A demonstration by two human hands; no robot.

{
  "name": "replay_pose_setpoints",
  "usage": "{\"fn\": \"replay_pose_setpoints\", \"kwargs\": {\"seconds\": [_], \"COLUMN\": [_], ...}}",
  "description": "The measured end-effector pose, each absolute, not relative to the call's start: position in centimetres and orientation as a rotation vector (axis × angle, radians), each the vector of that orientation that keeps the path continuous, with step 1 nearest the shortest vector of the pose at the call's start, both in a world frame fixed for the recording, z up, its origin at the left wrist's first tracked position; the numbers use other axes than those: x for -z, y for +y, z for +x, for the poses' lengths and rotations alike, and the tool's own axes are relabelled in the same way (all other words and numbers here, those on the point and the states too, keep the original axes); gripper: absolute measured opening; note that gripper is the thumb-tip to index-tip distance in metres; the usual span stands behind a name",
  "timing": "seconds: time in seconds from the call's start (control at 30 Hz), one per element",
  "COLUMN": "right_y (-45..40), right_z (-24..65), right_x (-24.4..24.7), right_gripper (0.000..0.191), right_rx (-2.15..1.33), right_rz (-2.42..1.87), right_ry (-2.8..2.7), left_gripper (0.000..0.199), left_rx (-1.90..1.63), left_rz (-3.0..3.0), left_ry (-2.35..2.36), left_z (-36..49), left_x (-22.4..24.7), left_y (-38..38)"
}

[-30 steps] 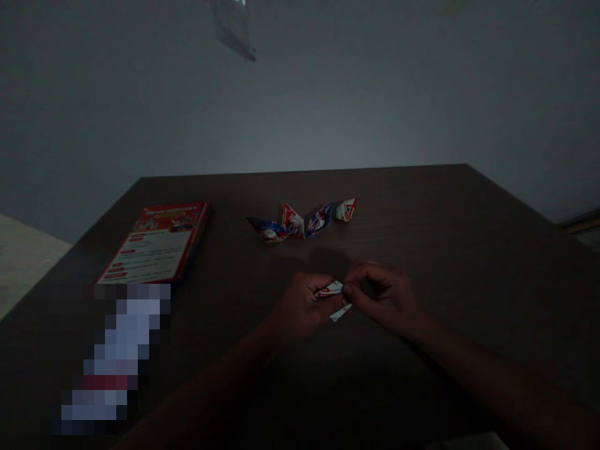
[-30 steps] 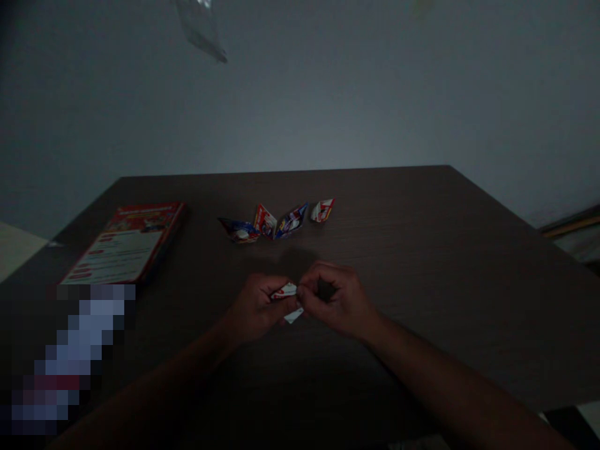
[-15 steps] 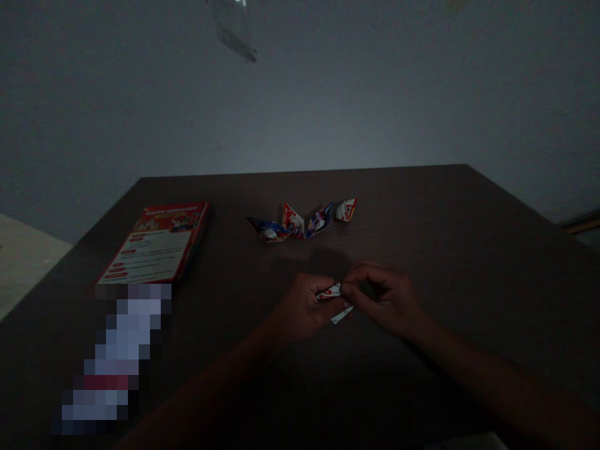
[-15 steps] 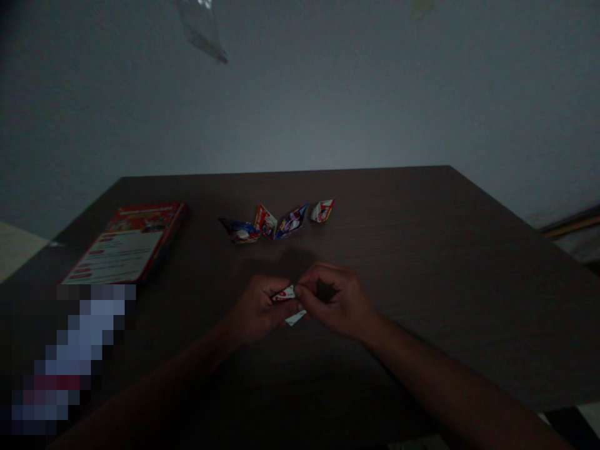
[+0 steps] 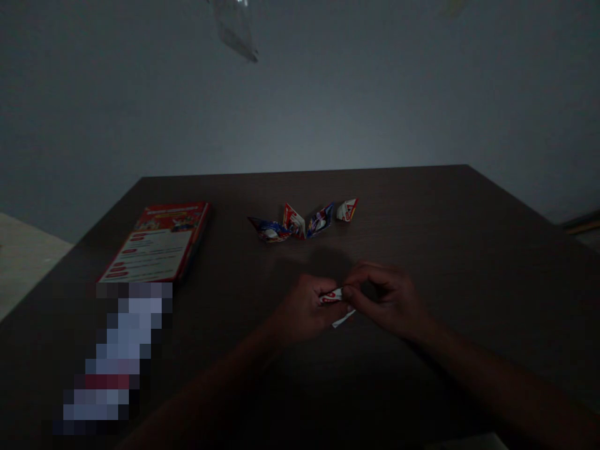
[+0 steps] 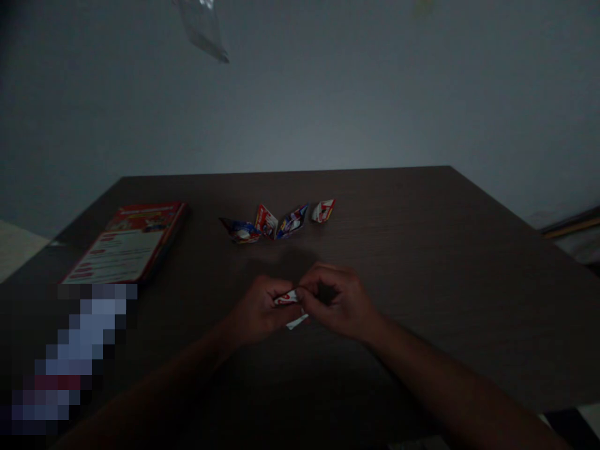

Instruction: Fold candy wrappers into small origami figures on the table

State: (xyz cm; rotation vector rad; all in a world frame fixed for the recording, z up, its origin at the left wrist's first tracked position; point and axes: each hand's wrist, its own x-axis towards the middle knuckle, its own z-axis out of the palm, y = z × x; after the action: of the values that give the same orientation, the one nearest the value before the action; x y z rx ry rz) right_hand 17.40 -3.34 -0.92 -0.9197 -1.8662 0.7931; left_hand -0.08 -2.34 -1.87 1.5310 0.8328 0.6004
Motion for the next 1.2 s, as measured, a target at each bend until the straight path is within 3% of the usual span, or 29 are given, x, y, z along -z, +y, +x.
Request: {"fn": "replay_pose_setpoints", "kwargs": {"seconds": [1.2], "right_y": [-3.2], "right_z": [18.3], "right_x": [0.8], "right_gripper": [0.009], "right_rx": [-0.758], "right_rz": [-1.057], "right_ry": [-1.726], "left_gripper": [0.021], "left_rx": [-0.703], "left_rz": [1.601], "left_ry": [0.903], "left_z": [-1.2], "left_x": [1.3], "left_y": [-1.9]}}
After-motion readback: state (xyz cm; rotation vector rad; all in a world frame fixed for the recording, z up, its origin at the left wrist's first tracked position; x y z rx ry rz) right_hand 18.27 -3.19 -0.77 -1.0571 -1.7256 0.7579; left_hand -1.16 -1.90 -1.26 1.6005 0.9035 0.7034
